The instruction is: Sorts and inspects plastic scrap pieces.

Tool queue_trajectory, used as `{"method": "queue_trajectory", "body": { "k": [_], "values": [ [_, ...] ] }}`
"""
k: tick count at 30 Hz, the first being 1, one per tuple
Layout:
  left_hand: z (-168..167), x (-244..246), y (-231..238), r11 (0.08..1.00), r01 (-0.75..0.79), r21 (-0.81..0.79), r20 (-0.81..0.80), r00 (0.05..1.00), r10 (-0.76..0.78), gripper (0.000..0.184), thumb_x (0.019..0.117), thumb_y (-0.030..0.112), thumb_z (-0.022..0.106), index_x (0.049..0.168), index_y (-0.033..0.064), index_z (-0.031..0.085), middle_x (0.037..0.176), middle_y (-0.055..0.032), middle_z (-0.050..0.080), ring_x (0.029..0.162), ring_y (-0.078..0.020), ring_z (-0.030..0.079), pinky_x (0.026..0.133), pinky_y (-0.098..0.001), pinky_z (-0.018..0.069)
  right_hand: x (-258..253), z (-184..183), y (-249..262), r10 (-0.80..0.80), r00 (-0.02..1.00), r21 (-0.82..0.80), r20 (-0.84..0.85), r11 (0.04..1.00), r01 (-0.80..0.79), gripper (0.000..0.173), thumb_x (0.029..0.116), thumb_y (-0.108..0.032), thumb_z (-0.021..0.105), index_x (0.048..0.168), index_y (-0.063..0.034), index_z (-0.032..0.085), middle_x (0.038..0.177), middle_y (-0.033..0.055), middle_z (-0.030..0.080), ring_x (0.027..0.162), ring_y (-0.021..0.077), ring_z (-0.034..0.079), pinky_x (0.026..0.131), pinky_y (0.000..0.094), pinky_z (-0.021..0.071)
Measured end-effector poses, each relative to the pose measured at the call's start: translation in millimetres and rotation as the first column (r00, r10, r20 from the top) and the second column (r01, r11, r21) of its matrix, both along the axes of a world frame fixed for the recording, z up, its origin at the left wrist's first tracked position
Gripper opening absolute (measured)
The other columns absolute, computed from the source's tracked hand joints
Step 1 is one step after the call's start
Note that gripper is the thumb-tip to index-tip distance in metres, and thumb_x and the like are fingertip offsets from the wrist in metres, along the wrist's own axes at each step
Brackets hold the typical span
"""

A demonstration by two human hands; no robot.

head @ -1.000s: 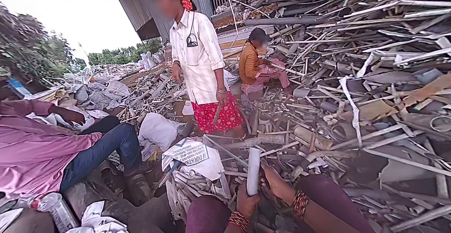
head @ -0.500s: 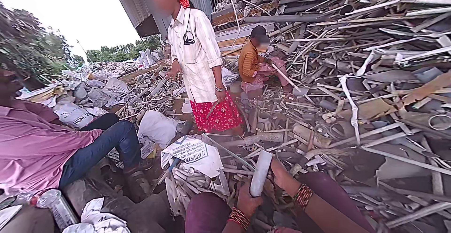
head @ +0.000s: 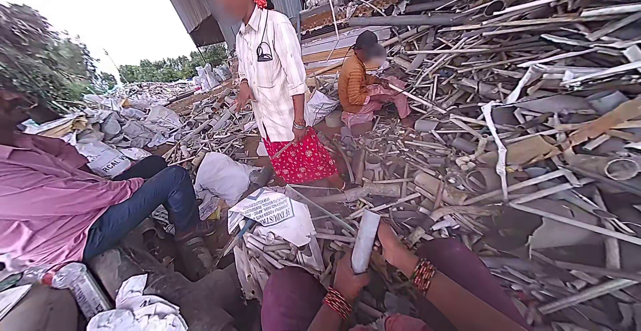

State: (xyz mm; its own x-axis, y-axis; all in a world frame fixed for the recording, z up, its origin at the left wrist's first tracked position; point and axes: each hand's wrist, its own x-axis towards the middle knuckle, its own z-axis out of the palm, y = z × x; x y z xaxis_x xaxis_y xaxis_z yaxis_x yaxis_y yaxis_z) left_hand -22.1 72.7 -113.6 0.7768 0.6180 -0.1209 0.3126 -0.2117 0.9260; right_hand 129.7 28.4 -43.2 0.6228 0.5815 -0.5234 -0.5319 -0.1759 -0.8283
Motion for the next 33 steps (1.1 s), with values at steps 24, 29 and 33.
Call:
{"method": "queue_trajectory", "body": {
  "k": [24, 29, 33],
  "values": [
    [19, 0, -2, 0.997, 0.074, 0.031, -0.087, 0.994, -0.072, 0.057, 0.0894, 0.028, 0.078, 0.131, -0.0068, 0.060, 0.118, -0.0268, 0.068, 0.111, -0.0335, 0.067, 0.103, -0.0488, 0.0501, 19, 8, 1, -0.104, 0.994, -0.007, 0.017, 0.995, 0.104, 0.059, 0.1089, -0.056, 0.021, 0.090, -0.0112, 0.055, 0.060, 0.0021, 0.050, 0.042, 0.0093, 0.037, 0.039, 0.0242, 0.0315],
    [15, -1, 2, 0.985, 0.161, 0.061, -0.118, 0.981, -0.153, 0.062, 0.0916, 0.029, 0.075, 0.137, -0.0080, 0.056, 0.121, -0.0292, 0.067, 0.114, -0.0362, 0.067, 0.105, -0.0509, 0.0490, 13, 16, -4, -0.118, 0.989, -0.082, 0.085, 0.989, 0.125, 0.065, 0.1092, -0.055, 0.022, 0.118, -0.0032, 0.060, 0.088, 0.0108, 0.060, 0.069, 0.0171, 0.053, 0.060, 0.0354, 0.0425],
    [14, -2, 1, 0.974, 0.218, 0.060, -0.141, 0.968, -0.208, 0.062, 0.0935, 0.029, 0.072, 0.137, -0.0107, 0.053, 0.123, -0.0311, 0.065, 0.116, -0.0375, 0.065, 0.106, -0.0509, 0.0480, 14, 15, -5, -0.108, 0.990, -0.105, 0.087, 0.988, 0.117, 0.065, 0.1089, -0.056, 0.022, 0.117, -0.0032, 0.058, 0.085, 0.0095, 0.055, 0.065, 0.0162, 0.048, 0.057, 0.0341, 0.0399]
  ]
}}
